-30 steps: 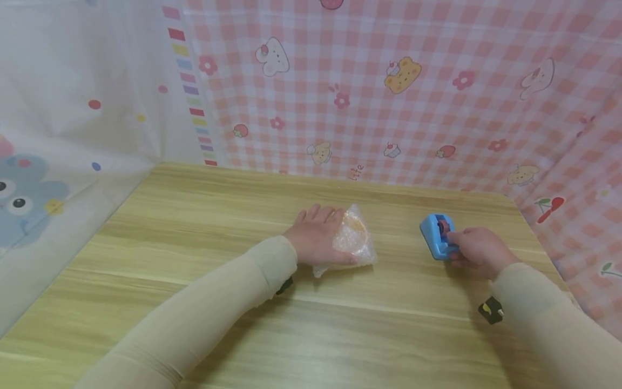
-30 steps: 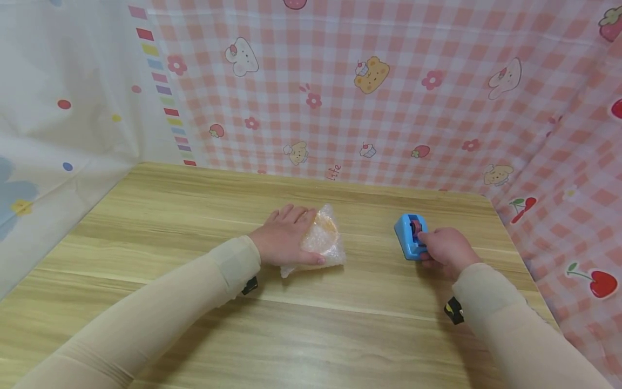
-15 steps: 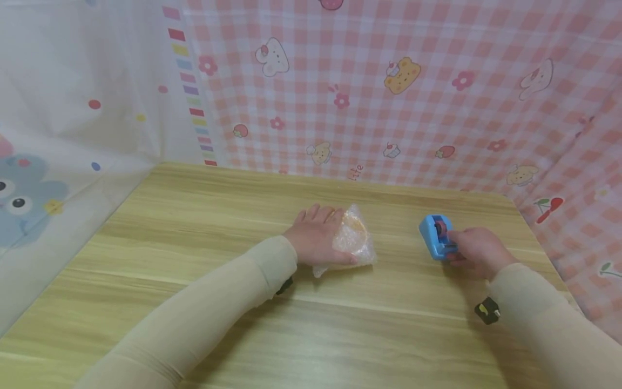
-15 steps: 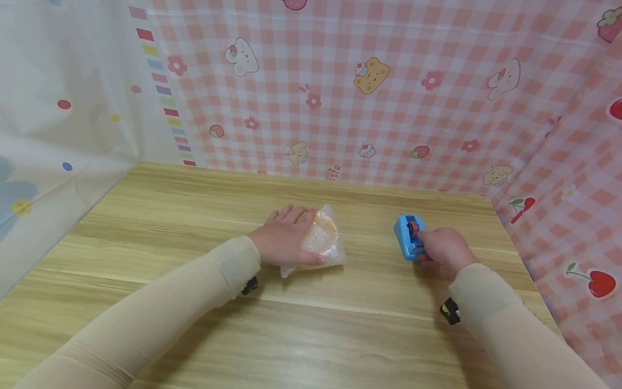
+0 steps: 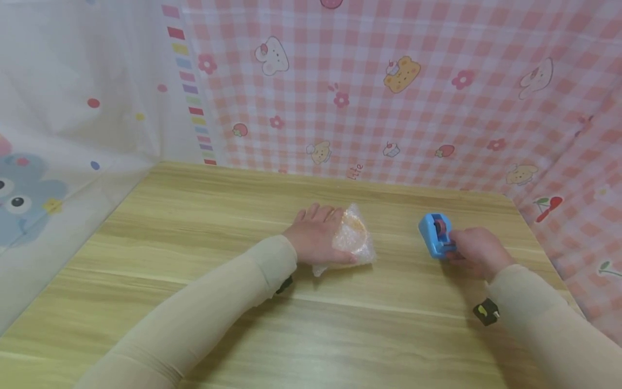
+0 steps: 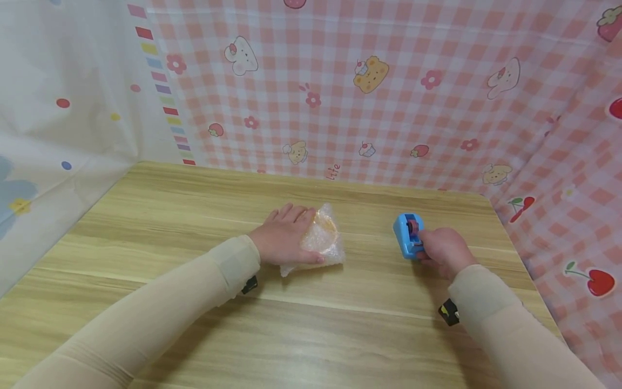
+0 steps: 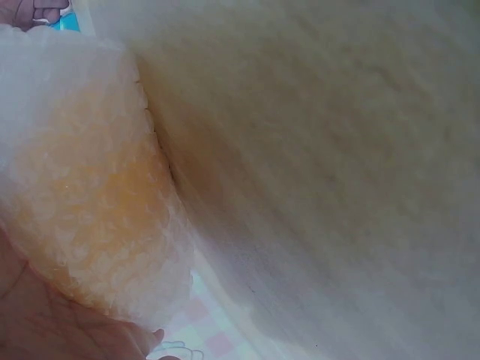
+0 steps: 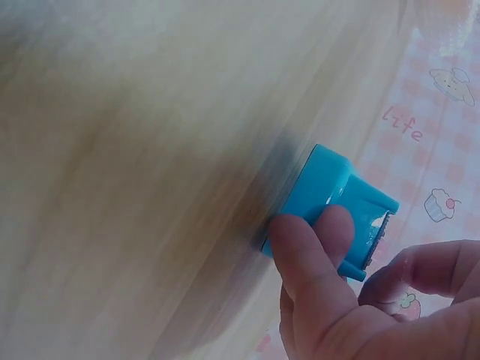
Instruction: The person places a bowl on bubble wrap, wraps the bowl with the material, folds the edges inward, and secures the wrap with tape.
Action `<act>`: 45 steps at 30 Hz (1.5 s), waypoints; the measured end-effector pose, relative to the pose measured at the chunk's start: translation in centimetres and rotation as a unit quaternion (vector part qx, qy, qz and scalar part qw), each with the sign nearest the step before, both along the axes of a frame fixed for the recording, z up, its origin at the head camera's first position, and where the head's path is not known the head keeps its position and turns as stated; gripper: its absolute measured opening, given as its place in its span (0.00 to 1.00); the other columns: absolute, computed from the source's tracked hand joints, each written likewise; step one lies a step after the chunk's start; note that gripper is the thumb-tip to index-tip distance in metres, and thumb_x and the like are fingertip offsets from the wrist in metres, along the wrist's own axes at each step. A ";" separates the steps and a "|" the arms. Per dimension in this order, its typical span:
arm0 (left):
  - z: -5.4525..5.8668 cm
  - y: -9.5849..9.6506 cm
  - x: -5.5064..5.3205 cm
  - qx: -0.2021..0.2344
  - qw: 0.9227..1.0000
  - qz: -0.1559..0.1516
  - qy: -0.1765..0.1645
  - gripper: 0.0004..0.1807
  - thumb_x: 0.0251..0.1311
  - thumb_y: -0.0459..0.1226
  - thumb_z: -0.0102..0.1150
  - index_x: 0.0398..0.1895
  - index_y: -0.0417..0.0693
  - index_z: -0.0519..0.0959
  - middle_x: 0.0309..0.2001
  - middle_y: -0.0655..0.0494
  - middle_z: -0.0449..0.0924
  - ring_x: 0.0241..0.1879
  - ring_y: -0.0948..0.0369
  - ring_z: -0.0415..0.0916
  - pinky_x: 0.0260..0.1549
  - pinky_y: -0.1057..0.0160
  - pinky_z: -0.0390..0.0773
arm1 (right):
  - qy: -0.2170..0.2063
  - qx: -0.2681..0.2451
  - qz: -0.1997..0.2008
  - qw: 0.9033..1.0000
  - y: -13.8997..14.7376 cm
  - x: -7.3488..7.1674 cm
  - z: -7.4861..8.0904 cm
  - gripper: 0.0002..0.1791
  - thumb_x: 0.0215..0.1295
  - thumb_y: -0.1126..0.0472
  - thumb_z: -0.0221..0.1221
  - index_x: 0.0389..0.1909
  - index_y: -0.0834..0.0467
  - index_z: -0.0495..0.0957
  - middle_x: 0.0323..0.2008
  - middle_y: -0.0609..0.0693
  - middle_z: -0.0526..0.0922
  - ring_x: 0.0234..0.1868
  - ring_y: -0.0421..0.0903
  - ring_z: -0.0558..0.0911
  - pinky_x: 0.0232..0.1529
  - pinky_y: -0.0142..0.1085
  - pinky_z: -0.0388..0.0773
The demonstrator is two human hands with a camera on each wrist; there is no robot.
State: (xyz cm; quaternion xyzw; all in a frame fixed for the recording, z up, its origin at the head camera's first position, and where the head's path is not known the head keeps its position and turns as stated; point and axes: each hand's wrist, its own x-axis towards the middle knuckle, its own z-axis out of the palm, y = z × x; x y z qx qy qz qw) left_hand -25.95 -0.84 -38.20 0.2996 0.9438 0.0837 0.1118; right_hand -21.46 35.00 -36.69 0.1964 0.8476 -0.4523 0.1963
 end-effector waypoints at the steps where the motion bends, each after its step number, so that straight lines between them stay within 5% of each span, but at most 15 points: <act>1: 0.0 0.0 0.0 0.000 1.000 0.000 -0.001 0.67 0.56 0.79 0.52 0.87 0.50 0.45 0.85 0.49 0.49 0.84 0.43 0.43 0.82 0.36 0.48 | 0.000 0.002 0.000 1.000 0.0 0.0 -0.1 0.35 0.80 0.57 0.40 0.73 0.83 0.53 0.61 0.71 0.70 0.57 0.56 0.80 0.68 0.53 0.79; 25: 0.1 0.0 0.0 0.003 1.000 0.000 -0.001 0.67 0.55 0.80 0.52 0.87 0.50 0.45 0.85 0.49 0.50 0.84 0.44 0.44 0.82 0.36 0.48 | 0.005 0.055 0.060 0.997 0.4 1.4 -0.1 0.36 0.79 0.53 0.39 0.73 0.80 0.59 0.72 0.75 0.69 0.73 0.70 0.70 0.76 0.64 0.65; 37: 0.0 0.1 0.0 -0.001 1.000 0.001 0.005 0.67 0.55 0.80 0.52 0.87 0.50 0.45 0.84 0.48 0.51 0.84 0.44 0.45 0.82 0.36 0.49 | 0.019 0.089 0.071 0.993 0.4 1.8 -0.1 0.30 0.77 0.51 0.41 0.61 0.74 0.72 0.70 0.72 0.74 0.71 0.69 0.70 0.71 0.64 0.69; 45: 0.0 0.0 0.1 -0.003 1.000 0.000 0.006 0.67 0.56 0.80 0.52 0.87 0.49 0.45 0.84 0.49 0.51 0.83 0.45 0.46 0.82 0.37 0.50 | 0.036 0.112 0.071 0.991 0.3 2.0 -0.1 0.22 0.75 0.52 0.44 0.44 0.68 0.78 0.65 0.73 0.77 0.60 0.63 0.74 0.58 0.53 0.76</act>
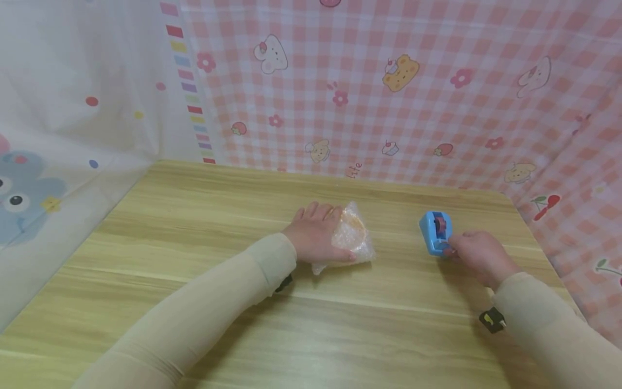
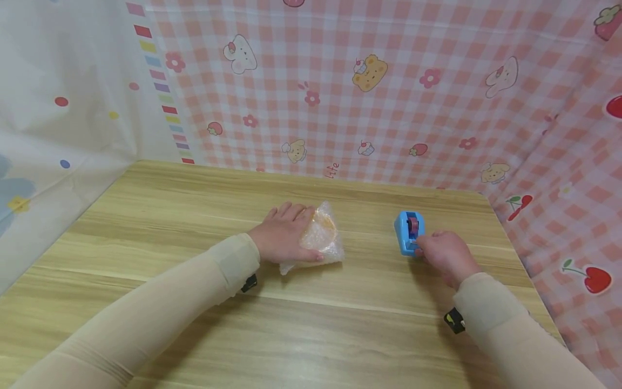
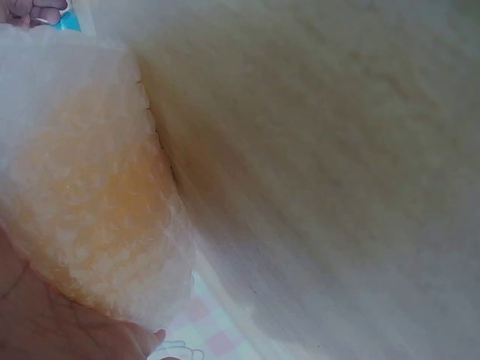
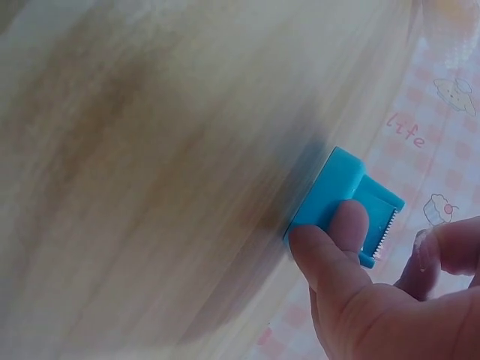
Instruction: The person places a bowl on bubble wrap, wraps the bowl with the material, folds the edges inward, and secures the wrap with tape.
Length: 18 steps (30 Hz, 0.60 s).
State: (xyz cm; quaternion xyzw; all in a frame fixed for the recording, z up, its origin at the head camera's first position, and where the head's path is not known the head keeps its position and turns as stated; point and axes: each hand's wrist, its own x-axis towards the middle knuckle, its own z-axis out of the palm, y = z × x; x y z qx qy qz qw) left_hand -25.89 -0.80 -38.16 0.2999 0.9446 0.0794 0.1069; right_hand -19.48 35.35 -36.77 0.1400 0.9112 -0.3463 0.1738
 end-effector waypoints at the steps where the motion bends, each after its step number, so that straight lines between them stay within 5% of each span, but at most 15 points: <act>1: 0.0 0.0 0.0 -0.001 1.000 0.000 0.001 0.67 0.56 0.80 0.52 0.87 0.49 0.45 0.84 0.49 0.51 0.83 0.45 0.46 0.82 0.37 0.50 | -0.001 0.002 0.000 1.000 0.0 0.0 0.0 0.22 0.75 0.52 0.44 0.43 0.67 0.77 0.65 0.72 0.78 0.59 0.62 0.74 0.57 0.51 0.75; 7: 0.1 0.0 0.1 -0.001 1.000 0.003 -0.003 0.68 0.55 0.80 0.52 0.87 0.49 0.45 0.85 0.49 0.50 0.84 0.43 0.44 0.82 0.36 0.48 | -0.010 0.010 0.003 1.000 -0.1 0.2 0.2 0.19 0.75 0.51 0.46 0.38 0.63 0.74 0.52 0.62 0.79 0.52 0.57 0.71 0.49 0.45 0.73; 11: 0.1 0.0 0.1 0.000 1.000 0.004 -0.005 0.68 0.55 0.80 0.51 0.87 0.49 0.44 0.85 0.48 0.49 0.84 0.43 0.43 0.82 0.36 0.47 | -0.013 0.009 0.002 1.000 -0.1 0.3 0.3 0.20 0.76 0.49 0.46 0.40 0.63 0.75 0.52 0.61 0.79 0.52 0.57 0.70 0.50 0.48 0.74; 15: 0.2 0.0 0.1 0.000 1.000 0.003 -0.004 0.68 0.55 0.80 0.51 0.87 0.49 0.44 0.85 0.48 0.49 0.84 0.42 0.43 0.82 0.36 0.47 | -0.010 0.027 0.015 0.999 -0.1 0.5 0.4 0.29 0.78 0.47 0.45 0.57 0.70 0.75 0.66 0.73 0.73 0.60 0.65 0.71 0.62 0.63 0.75; 18: 0.2 0.0 0.1 0.001 1.000 0.004 -0.006 0.68 0.55 0.80 0.51 0.87 0.49 0.44 0.85 0.48 0.49 0.84 0.42 0.43 0.82 0.36 0.47 | 0.002 0.055 0.028 0.998 -0.3 0.8 0.6 0.36 0.79 0.46 0.43 0.68 0.74 0.70 0.67 0.76 0.70 0.60 0.67 0.72 0.64 0.65 0.74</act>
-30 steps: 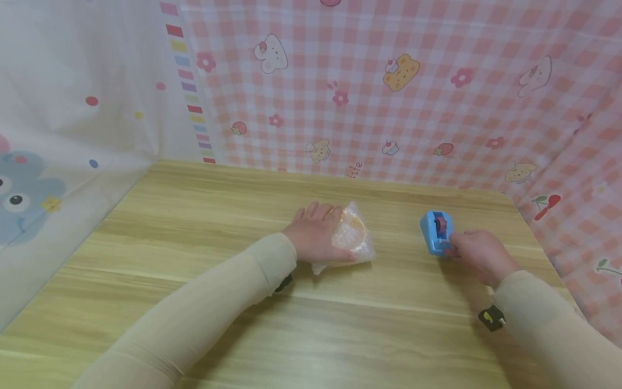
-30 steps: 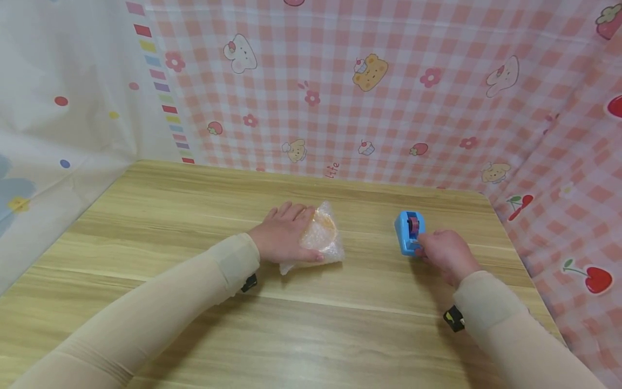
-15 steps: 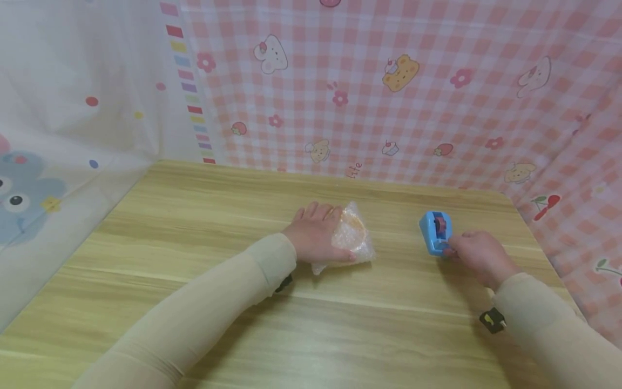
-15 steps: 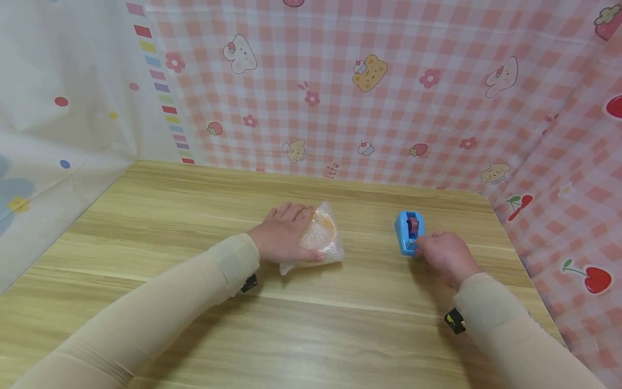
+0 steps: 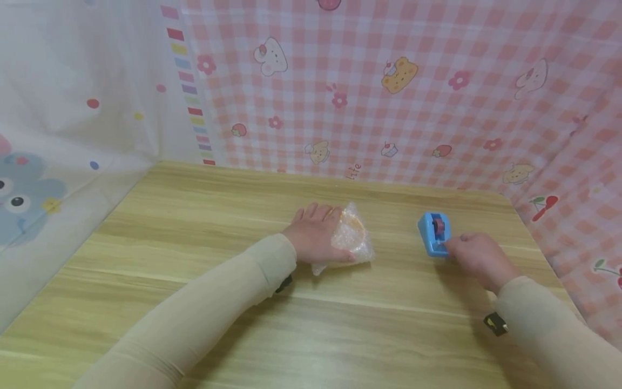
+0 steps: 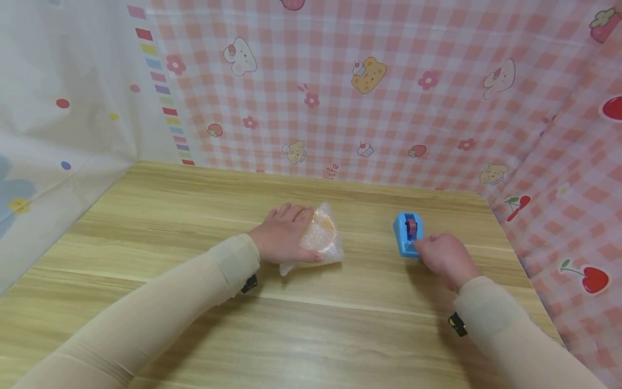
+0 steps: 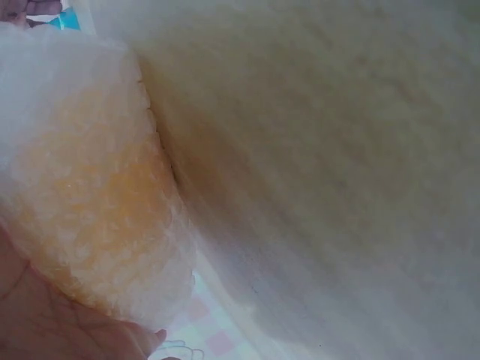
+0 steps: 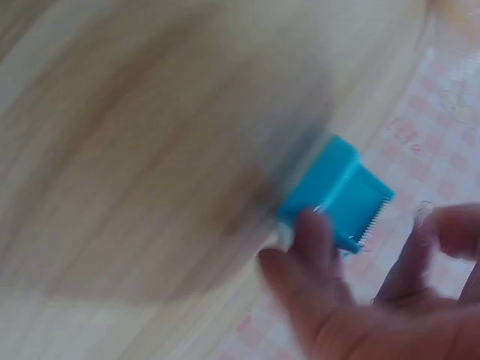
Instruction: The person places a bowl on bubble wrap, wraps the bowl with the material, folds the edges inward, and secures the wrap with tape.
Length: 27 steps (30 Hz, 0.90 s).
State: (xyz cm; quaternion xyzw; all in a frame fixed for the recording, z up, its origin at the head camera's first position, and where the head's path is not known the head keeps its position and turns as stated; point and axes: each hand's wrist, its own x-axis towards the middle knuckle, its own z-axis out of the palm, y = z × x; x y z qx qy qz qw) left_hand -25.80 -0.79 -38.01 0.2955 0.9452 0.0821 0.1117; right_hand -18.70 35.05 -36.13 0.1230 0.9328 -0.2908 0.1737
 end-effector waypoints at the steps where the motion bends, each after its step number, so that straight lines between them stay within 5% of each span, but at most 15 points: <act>1: -0.1 0.0 0.0 -0.001 1.000 0.001 0.000 0.68 0.55 0.81 0.51 0.87 0.49 0.44 0.85 0.48 0.49 0.84 0.42 0.43 0.82 0.36 0.47 | 0.004 0.005 0.000 1.000 -0.1 0.1 0.1 0.35 0.78 0.46 0.43 0.67 0.74 0.71 0.64 0.75 0.72 0.58 0.66 0.72 0.61 0.62 0.77; 7: -0.1 0.0 0.0 -0.001 1.000 0.004 -0.001 0.68 0.54 0.80 0.52 0.87 0.49 0.45 0.85 0.48 0.49 0.84 0.44 0.43 0.82 0.37 0.47 | -0.005 -0.053 -0.018 0.998 0.0 0.2 0.2 0.25 0.80 0.50 0.44 0.46 0.69 0.77 0.39 0.56 0.80 0.44 0.52 0.77 0.42 0.40 0.79; 15: -0.2 0.1 0.0 0.000 1.000 0.004 -0.001 0.68 0.54 0.81 0.51 0.87 0.49 0.44 0.85 0.48 0.49 0.84 0.43 0.43 0.82 0.37 0.47 | -0.057 -0.176 -0.048 0.982 0.4 0.4 -0.1 0.17 0.76 0.60 0.46 0.45 0.71 0.76 0.37 0.52 0.83 0.38 0.45 0.83 0.44 0.40 0.89; 27: 0.0 0.2 0.0 0.002 1.000 0.005 -0.003 0.68 0.54 0.80 0.52 0.87 0.49 0.45 0.84 0.47 0.50 0.84 0.43 0.44 0.82 0.37 0.47 | -0.089 -0.185 -0.044 0.978 1.4 0.3 -1.1 0.16 0.75 0.60 0.46 0.40 0.67 0.79 0.34 0.50 0.85 0.37 0.45 0.85 0.45 0.41 0.89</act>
